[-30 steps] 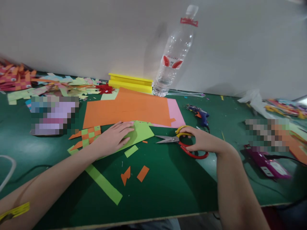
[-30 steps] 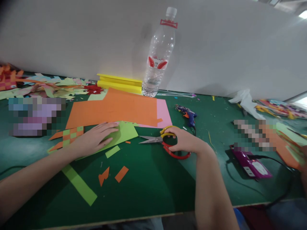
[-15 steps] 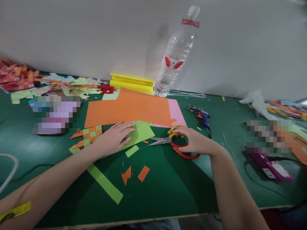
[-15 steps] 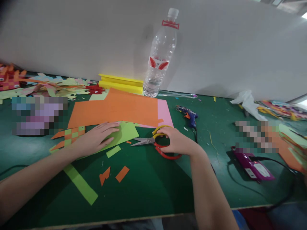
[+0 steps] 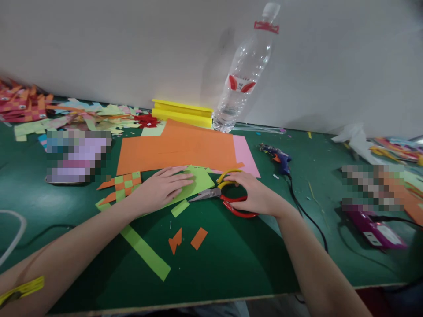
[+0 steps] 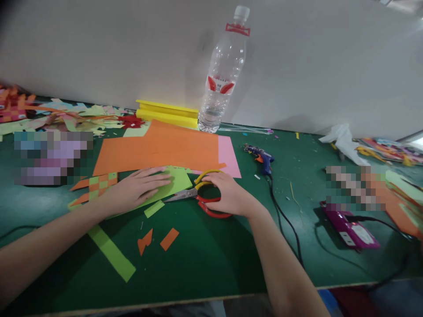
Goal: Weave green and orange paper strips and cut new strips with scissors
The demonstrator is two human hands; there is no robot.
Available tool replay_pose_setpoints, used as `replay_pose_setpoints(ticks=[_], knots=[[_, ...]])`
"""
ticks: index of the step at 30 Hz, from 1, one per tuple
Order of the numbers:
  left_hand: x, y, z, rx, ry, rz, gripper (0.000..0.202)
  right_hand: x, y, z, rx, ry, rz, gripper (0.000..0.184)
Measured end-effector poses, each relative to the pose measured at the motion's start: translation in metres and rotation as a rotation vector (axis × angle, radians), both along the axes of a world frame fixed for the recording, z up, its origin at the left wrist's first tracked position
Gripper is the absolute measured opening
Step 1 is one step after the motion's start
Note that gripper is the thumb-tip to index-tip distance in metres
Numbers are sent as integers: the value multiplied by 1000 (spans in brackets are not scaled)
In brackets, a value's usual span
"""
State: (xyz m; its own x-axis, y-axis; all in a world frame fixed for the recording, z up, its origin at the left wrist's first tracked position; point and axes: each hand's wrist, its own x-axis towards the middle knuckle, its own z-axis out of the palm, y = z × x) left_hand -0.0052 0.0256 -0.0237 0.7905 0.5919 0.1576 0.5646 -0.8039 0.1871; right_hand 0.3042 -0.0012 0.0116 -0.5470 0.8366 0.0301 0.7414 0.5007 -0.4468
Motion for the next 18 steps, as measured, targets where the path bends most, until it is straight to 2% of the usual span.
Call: replay_pose_setpoints(ticks=[4, 11, 18], knots=[[-1, 3, -1, -46, 29, -17, 40, 1, 2, -4, 32, 11, 40, 51], [0, 4, 0, -58, 33, 0, 40, 13, 4, -6, -2, 0, 48, 51], [0, 5, -1, -56, 9, -12, 41, -4, -3, 0, -47, -44, 8, 52]])
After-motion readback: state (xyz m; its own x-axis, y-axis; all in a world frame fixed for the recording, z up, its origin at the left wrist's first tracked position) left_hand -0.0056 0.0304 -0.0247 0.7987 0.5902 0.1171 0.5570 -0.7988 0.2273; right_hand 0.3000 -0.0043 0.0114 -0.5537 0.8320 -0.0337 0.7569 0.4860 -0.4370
